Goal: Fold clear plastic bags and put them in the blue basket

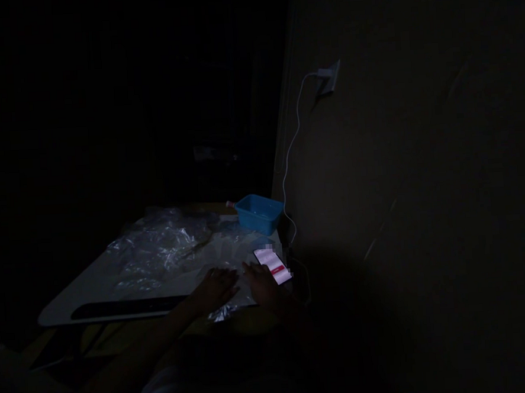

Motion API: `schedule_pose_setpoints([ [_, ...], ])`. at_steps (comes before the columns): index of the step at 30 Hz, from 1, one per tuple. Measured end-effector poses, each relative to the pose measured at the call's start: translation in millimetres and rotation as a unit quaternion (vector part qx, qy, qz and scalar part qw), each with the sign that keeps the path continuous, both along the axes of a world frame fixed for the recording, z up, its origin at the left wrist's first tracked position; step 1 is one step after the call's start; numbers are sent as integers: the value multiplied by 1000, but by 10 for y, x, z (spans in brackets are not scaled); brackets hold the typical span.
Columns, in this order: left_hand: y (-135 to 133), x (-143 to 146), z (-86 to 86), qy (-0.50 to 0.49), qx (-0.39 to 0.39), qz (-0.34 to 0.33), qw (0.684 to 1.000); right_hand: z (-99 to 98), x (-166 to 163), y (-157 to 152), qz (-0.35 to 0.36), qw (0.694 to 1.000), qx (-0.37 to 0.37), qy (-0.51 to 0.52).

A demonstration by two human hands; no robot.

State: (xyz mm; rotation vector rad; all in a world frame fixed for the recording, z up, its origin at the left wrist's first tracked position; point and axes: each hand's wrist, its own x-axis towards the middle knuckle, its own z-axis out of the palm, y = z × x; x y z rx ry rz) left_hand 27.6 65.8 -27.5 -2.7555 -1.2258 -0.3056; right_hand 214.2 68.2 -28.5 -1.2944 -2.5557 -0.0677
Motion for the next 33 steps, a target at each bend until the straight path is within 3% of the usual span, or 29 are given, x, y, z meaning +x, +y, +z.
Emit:
schedule_pose_setpoints([
  [9,-89,8,21,14,1,11,1000,100,-40,36,-6,1000,-9,9],
  [21,-92,21,-37,4,-23,18,1000,52,-78,39,-8,999,-16,32],
  [27,-97,30,-53,2,-48,27,998,1,-121,6,-63,998,-5,19],
  [33,-119,34,-36,8,-59,33,998,-28,-124,-6,-43,999,7,-6],
])
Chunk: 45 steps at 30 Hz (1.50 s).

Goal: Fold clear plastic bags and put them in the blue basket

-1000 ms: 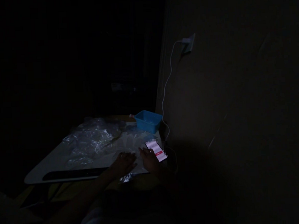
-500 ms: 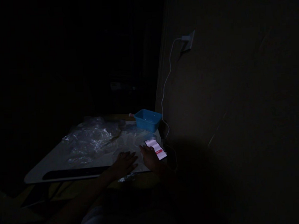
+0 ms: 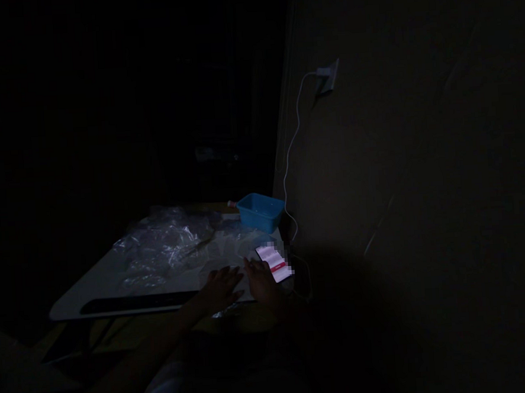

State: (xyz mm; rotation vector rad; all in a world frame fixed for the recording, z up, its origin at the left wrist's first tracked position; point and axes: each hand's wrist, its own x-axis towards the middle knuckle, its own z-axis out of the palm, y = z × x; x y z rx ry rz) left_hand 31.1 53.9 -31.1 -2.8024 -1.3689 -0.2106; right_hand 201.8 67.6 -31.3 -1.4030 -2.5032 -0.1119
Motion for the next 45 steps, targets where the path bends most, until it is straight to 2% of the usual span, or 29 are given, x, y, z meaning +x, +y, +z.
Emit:
schedule_pose_setpoints([
  [3,-7,10,20,2,-5,8,1000,38,4,-26,-29,999,-7,-10],
  [8,34,18,26,2,-13,12,1000,86,1,-125,10,1000,-1,5],
  [13,62,28,28,-3,-4,9,1000,96,32,-181,-25,1000,-15,8],
  [18,35,44,87,5,-15,13,1000,125,58,-195,5,1000,-14,-7],
  [22,28,50,116,14,-16,11,1000,140,60,-188,-7,1000,-10,2],
  [27,16,64,141,21,-24,16,999,103,50,-175,4,1000,2,22],
  [37,42,41,113,30,-44,20,998,119,107,-258,-3,998,-17,60],
  [45,37,25,106,28,-47,21,998,52,121,-320,3,996,-26,83],
])
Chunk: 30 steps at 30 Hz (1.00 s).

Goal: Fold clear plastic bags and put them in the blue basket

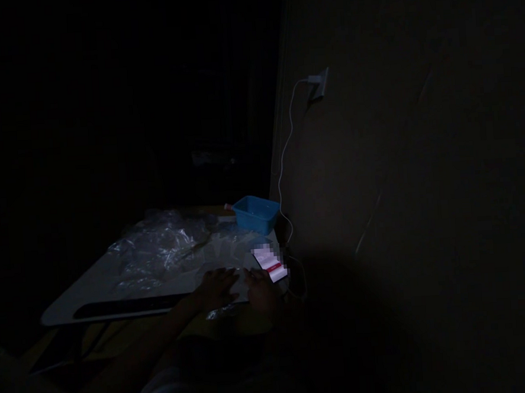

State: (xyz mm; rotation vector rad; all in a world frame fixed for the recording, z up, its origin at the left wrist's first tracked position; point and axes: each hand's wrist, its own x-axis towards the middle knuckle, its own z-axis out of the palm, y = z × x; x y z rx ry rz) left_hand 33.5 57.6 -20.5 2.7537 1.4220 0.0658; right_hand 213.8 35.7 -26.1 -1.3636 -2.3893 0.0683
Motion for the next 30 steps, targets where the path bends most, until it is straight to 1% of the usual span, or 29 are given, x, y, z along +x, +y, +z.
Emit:
schedule_pose_setpoints([
  [3,18,1,-33,-3,6,-1,1000,-7,36,-20,-5,1000,9,11],
  [8,43,2,-78,-2,3,4,1000,-29,58,6,13,999,20,28],
  [15,-2,0,-16,3,-6,1,1000,-91,103,-7,30,998,42,46],
  [20,-35,8,25,8,-13,4,1000,-52,117,-31,41,996,48,66],
  [23,-46,13,39,11,-19,6,1000,-36,93,-24,41,996,51,58],
  [30,-32,9,1,8,-13,5,1000,-48,114,-51,52,994,67,75],
])
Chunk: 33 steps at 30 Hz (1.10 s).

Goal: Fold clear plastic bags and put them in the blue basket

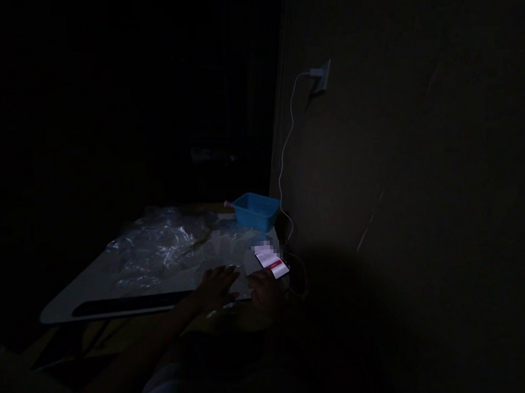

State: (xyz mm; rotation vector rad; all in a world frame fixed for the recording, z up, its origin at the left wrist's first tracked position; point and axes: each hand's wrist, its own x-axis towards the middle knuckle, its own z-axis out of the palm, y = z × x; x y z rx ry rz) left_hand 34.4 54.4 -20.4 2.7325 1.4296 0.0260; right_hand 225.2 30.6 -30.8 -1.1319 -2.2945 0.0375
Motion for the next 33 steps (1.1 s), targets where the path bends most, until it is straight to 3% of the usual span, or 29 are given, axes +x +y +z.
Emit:
schedule_pose_setpoints([
  [7,-36,-14,-43,-26,17,2,1000,-16,12,45,-21,1000,12,-9],
  [21,-64,-29,-64,-83,50,-17,995,-30,152,-84,92,991,38,-92],
  [25,-68,-45,-1,-134,78,-20,988,-57,176,-116,99,988,42,-109],
  [30,-144,-370,171,-218,66,-46,973,-52,179,-132,88,989,23,-119],
  [33,-257,-681,178,-239,55,-42,969,-69,141,-95,60,989,2,-134],
])
